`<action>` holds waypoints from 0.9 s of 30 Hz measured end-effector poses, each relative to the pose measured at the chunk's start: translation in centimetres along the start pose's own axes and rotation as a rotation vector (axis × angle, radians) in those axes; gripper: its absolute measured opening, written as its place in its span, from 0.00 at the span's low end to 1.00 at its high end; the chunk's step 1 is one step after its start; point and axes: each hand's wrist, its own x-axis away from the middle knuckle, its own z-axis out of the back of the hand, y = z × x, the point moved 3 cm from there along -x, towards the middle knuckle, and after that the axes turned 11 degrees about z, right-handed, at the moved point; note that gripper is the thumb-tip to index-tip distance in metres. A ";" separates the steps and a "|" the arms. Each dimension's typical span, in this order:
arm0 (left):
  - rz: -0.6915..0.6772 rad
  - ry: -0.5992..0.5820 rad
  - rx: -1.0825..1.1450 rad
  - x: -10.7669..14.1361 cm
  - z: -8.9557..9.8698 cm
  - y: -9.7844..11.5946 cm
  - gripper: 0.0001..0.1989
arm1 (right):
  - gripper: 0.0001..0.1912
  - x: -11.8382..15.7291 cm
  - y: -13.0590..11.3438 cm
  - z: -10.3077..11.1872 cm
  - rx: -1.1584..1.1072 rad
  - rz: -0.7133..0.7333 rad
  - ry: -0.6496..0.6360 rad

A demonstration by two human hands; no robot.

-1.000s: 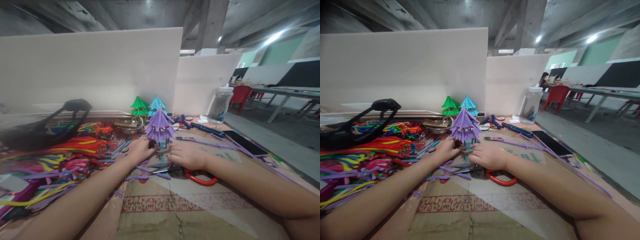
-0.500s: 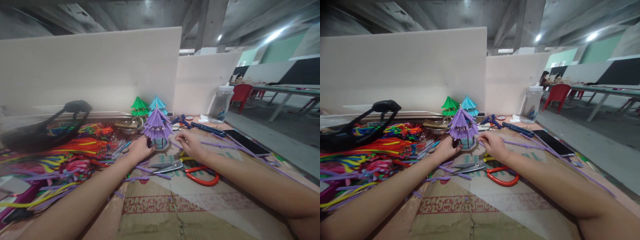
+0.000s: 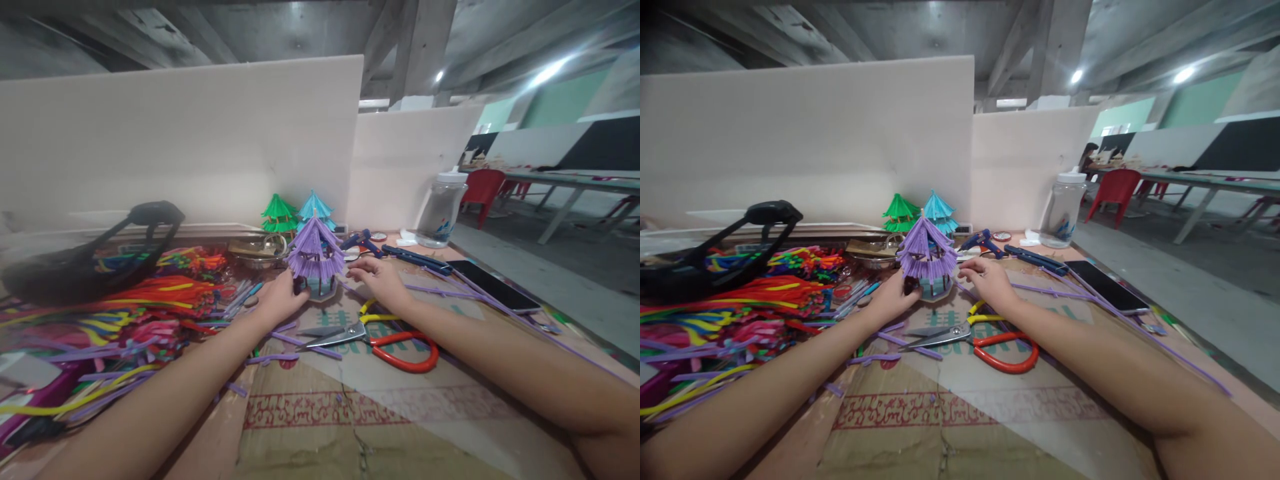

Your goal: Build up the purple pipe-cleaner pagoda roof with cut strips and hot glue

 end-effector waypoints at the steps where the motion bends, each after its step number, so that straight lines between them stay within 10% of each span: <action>1: -0.008 -0.002 0.010 0.0 0.0 0.0 0.24 | 0.07 0.0 -0.1 0.1 0.012 -0.003 0.001; 11: -0.054 -0.026 0.073 0.0 0.1 0.1 0.20 | 0.20 -0.1 -0.1 0.3 0.169 0.050 -0.044; 20: -0.040 -0.024 0.079 0.1 0.2 0.1 0.24 | 0.10 -0.2 -0.1 -0.1 0.219 0.047 -0.077; 27: -0.015 -0.030 0.039 0.2 0.1 0.0 0.28 | 0.14 -3.1 1.2 4.1 0.352 0.105 -0.301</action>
